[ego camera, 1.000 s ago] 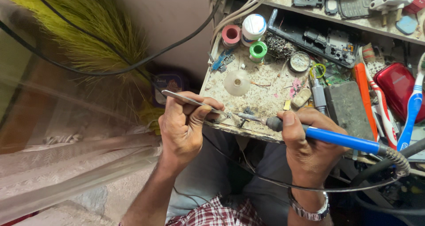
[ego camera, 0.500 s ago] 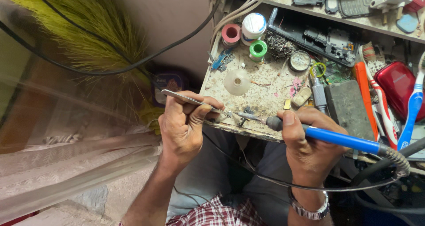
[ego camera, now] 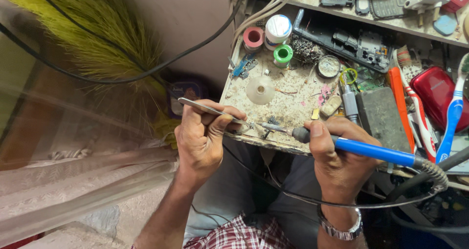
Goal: The person sits on the floor and uses a soldering iron and tweezers to work on a small electronic component on a cluttered workbench. They repeatedly apply heat and solder to the component, occasionally adjusting its position.
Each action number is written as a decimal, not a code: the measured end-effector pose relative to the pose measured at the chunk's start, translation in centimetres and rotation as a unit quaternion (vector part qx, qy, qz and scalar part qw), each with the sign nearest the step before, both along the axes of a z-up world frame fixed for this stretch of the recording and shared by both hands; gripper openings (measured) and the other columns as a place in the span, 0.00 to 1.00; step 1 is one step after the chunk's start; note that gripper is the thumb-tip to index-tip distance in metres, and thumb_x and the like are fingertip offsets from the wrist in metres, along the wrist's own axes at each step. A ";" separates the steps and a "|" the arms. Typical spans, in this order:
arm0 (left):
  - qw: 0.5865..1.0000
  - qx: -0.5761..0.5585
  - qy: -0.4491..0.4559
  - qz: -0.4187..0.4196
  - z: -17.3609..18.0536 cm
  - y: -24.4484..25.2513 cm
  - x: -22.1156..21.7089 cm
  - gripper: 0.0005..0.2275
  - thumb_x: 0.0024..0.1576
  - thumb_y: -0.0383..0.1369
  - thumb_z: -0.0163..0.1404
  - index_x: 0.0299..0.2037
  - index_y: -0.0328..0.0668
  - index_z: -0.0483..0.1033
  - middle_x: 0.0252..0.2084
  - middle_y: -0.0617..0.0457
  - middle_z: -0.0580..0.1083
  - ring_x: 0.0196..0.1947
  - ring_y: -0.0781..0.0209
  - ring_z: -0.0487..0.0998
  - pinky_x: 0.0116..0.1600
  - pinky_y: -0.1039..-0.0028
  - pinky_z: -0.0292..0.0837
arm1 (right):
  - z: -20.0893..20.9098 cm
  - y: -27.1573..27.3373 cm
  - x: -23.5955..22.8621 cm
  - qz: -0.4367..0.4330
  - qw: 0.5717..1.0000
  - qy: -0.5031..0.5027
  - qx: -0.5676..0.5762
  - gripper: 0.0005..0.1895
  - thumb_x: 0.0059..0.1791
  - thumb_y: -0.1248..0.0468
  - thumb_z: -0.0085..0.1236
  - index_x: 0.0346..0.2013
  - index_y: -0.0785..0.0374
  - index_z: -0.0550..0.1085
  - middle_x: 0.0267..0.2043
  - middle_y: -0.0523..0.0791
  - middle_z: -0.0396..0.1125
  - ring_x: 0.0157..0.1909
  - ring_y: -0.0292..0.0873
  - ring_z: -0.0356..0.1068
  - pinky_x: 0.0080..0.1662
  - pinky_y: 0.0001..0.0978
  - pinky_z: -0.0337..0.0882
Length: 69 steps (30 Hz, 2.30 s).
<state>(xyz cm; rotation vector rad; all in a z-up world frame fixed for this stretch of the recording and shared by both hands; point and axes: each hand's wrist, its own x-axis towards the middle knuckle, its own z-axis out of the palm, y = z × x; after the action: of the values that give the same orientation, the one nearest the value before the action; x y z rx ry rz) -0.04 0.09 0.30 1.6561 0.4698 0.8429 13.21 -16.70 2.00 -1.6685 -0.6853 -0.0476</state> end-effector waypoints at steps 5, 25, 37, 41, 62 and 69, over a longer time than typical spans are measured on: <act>1.000 -0.003 0.000 -0.002 0.0 0.0 0.0 0.06 0.68 0.26 0.47 0.51 0.33 0.64 0.42 0.47 0.81 0.41 0.65 0.84 0.49 0.77 0.82 | -0.1 0.0 0.1 0.001 1.000 -0.003 -0.007 0.09 0.55 0.67 0.61 0.33 0.71 0.77 0.30 0.46 0.74 0.29 0.34 0.68 0.35 0.24 0.67; 1.000 -0.007 -0.003 -0.004 -0.1 0.0 0.0 0.07 0.68 0.26 0.47 0.50 0.33 0.64 0.42 0.47 0.81 0.41 0.65 0.83 0.48 0.77 0.82 | -0.6 -0.4 -0.2 -0.029 0.999 0.006 0.017 0.16 0.59 0.64 0.59 0.30 0.72 0.75 0.28 0.45 0.71 0.31 0.33 0.67 0.37 0.24 0.66; 0.994 0.012 -0.108 -0.002 1.0 -0.6 -1.5 0.07 0.74 0.27 0.45 0.55 0.35 0.60 0.44 0.45 0.77 0.43 0.62 0.80 0.52 0.75 0.77 | -1.4 -0.5 -0.6 -0.089 0.992 0.017 0.086 0.13 0.60 0.62 0.57 0.40 0.72 0.76 0.32 0.44 0.68 0.28 0.30 0.61 0.32 0.22 0.60; 0.980 0.195 0.050 0.008 3.0 0.2 -1.5 0.06 0.67 0.26 0.49 0.51 0.38 0.69 0.39 0.47 0.76 0.36 0.58 0.79 0.43 0.72 0.75 | -1.3 -0.6 -0.6 -0.069 0.989 -0.009 0.129 0.15 0.63 0.59 0.58 0.46 0.72 0.75 0.35 0.44 0.66 0.30 0.31 0.62 0.33 0.23 0.59; 0.905 0.355 0.210 -0.102 5.4 1.3 -0.6 0.09 0.54 0.28 0.57 0.45 0.41 0.80 0.36 0.50 0.79 0.34 0.52 0.81 0.37 0.66 0.75 | -2.1 -5.4 -2.5 -0.140 0.976 -0.050 0.156 0.24 0.60 0.48 0.56 0.49 0.71 0.71 0.45 0.48 0.65 0.32 0.36 0.62 0.33 0.22 0.63; 0.960 0.223 0.166 -0.025 4.8 0.7 -3.2 0.07 0.61 0.30 0.56 0.46 0.38 0.79 0.30 0.52 0.76 0.27 0.65 0.77 0.33 0.74 0.71 | -2.2 -4.8 -3.1 -0.109 0.984 -0.059 0.128 0.23 0.62 0.48 0.56 0.52 0.69 0.71 0.41 0.47 0.65 0.34 0.37 0.63 0.37 0.24 0.65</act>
<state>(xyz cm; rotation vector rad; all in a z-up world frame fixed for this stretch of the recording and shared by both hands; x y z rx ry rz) -3.25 0.83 5.10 2.2362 0.4875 0.6628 10.14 -21.51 -0.19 -1.4937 -0.5578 -0.3787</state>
